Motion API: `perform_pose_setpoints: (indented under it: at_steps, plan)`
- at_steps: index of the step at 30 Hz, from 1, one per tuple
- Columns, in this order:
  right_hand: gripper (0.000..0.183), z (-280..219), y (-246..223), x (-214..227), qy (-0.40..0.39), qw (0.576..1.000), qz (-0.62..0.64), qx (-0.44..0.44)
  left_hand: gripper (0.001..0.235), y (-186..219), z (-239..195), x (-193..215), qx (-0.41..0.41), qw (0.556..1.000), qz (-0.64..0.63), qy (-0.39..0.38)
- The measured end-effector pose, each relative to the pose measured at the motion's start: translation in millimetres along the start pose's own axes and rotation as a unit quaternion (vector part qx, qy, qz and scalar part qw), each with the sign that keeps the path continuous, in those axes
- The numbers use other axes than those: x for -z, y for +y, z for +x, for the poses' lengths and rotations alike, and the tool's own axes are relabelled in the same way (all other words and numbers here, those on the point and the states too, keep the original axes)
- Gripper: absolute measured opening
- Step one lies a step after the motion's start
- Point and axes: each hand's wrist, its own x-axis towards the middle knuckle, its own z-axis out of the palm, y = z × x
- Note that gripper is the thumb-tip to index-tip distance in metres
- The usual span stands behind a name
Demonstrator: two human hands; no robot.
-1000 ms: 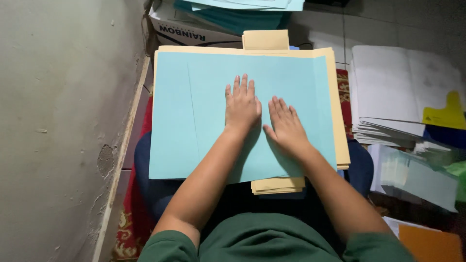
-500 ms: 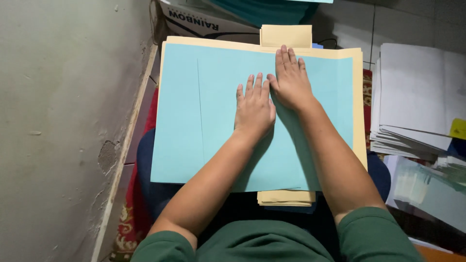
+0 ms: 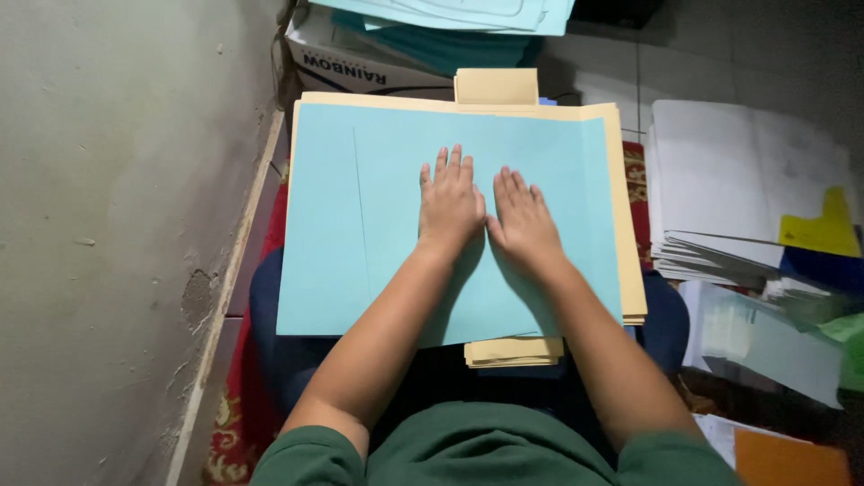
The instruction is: Organize and smooth out paper folders in a stack to ensure they are flat and aligned
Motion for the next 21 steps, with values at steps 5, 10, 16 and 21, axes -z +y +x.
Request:
perform_pose_setpoints:
  at_steps: [5, 10, 16, 21]
  plan:
    - [0.078, -71.6, -21.9, 6.2, -0.03, 0.999, 0.002, -0.016, 0.051, 4.9, -1.8, 22.6, 0.007, 0.999, -0.028, -0.016]
    - [0.079, -97.5, -27.9, 6.1, -0.056, 0.998, -0.01, -0.026, 0.051, 5.2, -3.0, 18.7, 0.009, 1.0, -0.024, -0.016]
    - [0.08, -42.6, -13.3, 0.2, -0.024, 1.0, 0.003, -0.01, 0.051, 2.9, -3.0, 17.2, 0.011, 0.999, -0.021, -0.036]
    - [0.073, 44.4, 5.2, -5.3, 0.072, 0.997, -0.007, -0.007, 0.057, -1.6, -4.3, 10.9, -0.003, 0.998, -0.021, -0.055]
